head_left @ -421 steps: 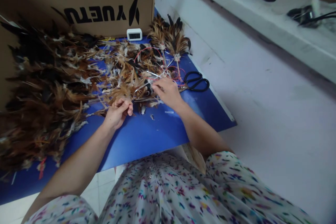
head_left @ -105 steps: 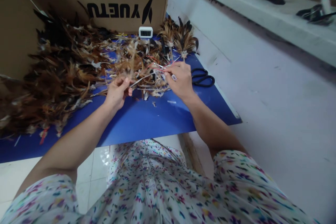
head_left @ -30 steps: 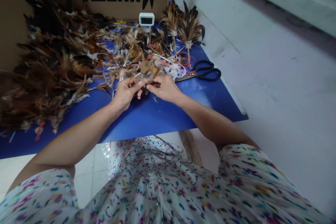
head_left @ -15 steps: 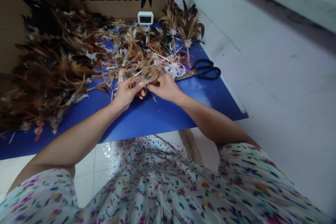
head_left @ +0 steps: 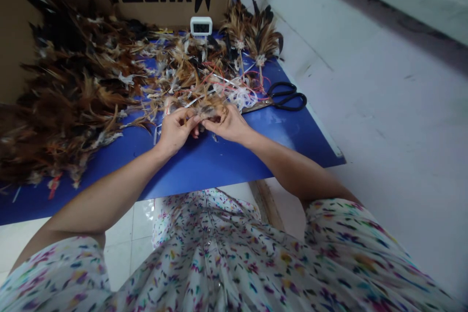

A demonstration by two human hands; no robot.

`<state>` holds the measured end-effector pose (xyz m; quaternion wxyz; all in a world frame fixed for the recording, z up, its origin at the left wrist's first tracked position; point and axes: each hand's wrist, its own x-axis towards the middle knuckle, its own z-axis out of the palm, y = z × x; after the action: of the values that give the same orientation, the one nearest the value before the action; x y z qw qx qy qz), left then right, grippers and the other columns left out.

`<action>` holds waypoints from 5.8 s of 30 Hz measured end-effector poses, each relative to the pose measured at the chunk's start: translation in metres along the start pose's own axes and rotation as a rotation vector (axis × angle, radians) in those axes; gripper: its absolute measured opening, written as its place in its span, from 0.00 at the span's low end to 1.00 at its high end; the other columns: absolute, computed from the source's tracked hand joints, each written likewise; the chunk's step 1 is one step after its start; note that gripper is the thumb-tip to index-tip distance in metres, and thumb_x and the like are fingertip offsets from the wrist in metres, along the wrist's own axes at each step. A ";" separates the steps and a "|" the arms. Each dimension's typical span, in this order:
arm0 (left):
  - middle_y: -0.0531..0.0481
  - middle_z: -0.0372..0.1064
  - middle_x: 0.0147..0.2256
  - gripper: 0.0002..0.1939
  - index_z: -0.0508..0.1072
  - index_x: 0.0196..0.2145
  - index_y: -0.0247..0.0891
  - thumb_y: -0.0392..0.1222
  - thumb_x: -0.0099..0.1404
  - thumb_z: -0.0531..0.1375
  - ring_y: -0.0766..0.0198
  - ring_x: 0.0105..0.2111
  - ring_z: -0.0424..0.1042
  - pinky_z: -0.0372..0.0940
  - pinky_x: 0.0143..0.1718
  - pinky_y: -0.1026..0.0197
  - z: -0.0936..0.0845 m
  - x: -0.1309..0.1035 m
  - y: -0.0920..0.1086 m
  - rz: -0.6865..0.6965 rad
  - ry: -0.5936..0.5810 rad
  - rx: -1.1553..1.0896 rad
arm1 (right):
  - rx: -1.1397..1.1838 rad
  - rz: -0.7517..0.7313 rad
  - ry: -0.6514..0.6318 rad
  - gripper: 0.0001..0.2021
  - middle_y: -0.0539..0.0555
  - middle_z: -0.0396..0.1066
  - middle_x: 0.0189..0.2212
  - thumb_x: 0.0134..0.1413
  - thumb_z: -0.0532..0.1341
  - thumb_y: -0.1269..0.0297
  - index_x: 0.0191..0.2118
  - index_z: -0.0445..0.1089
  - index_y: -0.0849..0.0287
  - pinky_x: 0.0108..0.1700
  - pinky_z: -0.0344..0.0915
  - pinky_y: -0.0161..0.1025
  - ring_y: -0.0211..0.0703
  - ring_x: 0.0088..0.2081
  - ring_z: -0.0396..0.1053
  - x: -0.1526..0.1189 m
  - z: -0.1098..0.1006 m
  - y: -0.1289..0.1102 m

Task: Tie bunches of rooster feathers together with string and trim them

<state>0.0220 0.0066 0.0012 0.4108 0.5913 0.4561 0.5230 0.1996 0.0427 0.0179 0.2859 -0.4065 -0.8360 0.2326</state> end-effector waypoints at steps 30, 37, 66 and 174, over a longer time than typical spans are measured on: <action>0.52 0.67 0.24 0.11 0.68 0.24 0.38 0.40 0.64 0.60 0.66 0.28 0.67 0.62 0.32 0.63 -0.021 0.011 0.000 0.340 0.131 0.639 | -0.433 -0.302 -0.053 0.15 0.55 0.77 0.35 0.66 0.53 0.68 0.50 0.76 0.59 0.39 0.59 0.39 0.42 0.34 0.69 -0.014 -0.007 -0.012; 0.47 0.69 0.32 0.08 0.68 0.29 0.38 0.35 0.67 0.54 0.61 0.36 0.68 0.65 0.39 0.59 -0.020 0.006 -0.004 0.536 -0.025 0.885 | -0.541 -0.410 -0.092 0.20 0.53 0.75 0.32 0.65 0.51 0.72 0.57 0.72 0.58 0.36 0.56 0.40 0.41 0.31 0.66 -0.015 -0.010 -0.015; 0.42 0.69 0.40 0.14 0.70 0.37 0.37 0.40 0.73 0.46 0.59 0.36 0.72 0.68 0.37 0.57 -0.022 -0.002 -0.001 0.458 -0.189 1.167 | -0.680 -0.242 -0.266 0.14 0.60 0.79 0.35 0.68 0.50 0.74 0.49 0.73 0.63 0.40 0.57 0.42 0.44 0.34 0.72 -0.012 -0.030 -0.026; 0.44 0.74 0.35 0.15 0.73 0.40 0.36 0.44 0.73 0.48 0.57 0.37 0.74 0.67 0.42 0.56 0.000 -0.004 0.026 0.231 -0.267 1.049 | -0.643 -0.649 0.035 0.16 0.54 0.68 0.31 0.71 0.52 0.66 0.35 0.74 0.61 0.38 0.55 0.41 0.43 0.35 0.61 -0.007 -0.038 -0.002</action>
<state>0.0251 -0.0038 0.0250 0.0553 0.8242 0.5315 0.1877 0.2275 0.0423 0.0446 0.2175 -0.1954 -0.9449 -0.1475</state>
